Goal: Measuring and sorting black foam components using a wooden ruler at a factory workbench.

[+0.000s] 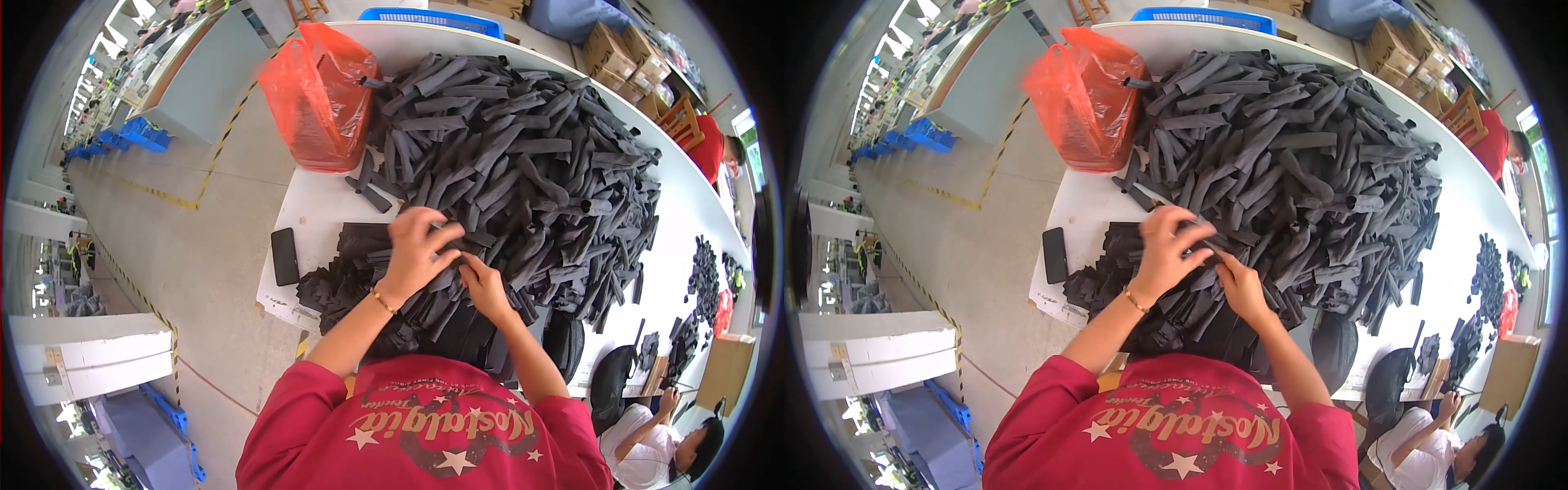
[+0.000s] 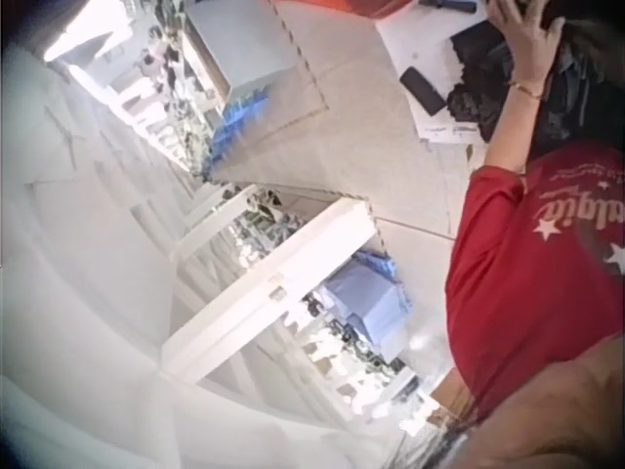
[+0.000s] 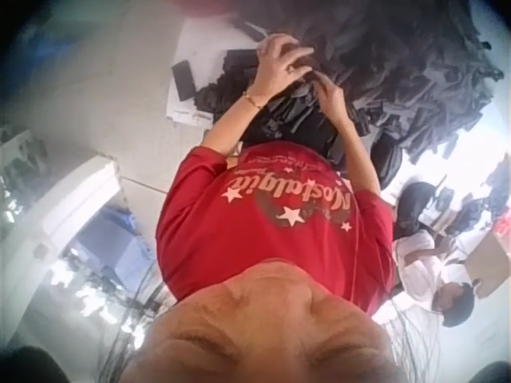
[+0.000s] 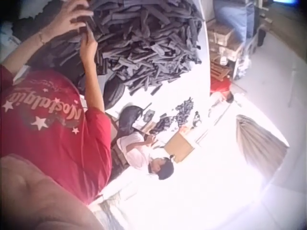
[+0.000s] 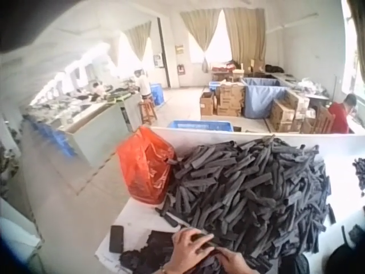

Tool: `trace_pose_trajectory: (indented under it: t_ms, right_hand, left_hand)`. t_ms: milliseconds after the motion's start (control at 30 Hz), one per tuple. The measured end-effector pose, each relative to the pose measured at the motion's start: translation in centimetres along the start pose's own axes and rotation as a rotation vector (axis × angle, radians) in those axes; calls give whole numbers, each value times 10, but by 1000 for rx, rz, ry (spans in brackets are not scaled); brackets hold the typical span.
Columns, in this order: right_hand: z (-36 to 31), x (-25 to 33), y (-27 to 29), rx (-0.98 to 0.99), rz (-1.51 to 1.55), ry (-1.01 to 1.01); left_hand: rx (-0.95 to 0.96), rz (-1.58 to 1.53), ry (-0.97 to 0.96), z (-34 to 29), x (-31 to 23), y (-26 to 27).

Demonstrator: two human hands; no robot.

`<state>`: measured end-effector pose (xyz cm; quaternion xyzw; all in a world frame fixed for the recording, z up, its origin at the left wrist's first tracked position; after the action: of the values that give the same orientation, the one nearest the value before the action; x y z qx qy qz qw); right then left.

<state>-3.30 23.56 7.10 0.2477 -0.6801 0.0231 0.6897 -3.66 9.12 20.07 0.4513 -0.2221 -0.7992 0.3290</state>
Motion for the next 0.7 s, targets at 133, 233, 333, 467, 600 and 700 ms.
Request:
trace_pose_trajectory:
  t_ms: [133,233,333,467,600,700]
  right_hand:
    - [-19,7,-43,133,101,-13]
    - [-24,13,-53,-60,-77,72]
    - [-29,26,-63,-134,-81,29]
    - [-60,30,-68,-80,-128,48]
    - [-100,20,-57,-14,-146,57]
    - [-128,18,-40,25,-121,22]
  left_hand:
    - [-278,-1269,805,-79,125,-21]
    - [-333,-1710,1164,-121,104,-87]
    - [-528,-1713,1189,-123,102,-78]
    - [-649,-1446,1231,-118,124,-36]
    - [-573,-1415,1247,-121,130,-34]
    - [-477,-1515,1262,-123,116,-52]
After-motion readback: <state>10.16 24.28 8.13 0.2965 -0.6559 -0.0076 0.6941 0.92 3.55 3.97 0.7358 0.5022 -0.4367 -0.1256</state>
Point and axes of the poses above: each hand's wrist, its own z-axis towards the middle knuckle, its own y-axis out of the back of the hand, x = y × z, the point moved 10 cm from there along z, towards the middle knuckle, and after that the axes turned 5 degrees about y, right-handed, at the moved point
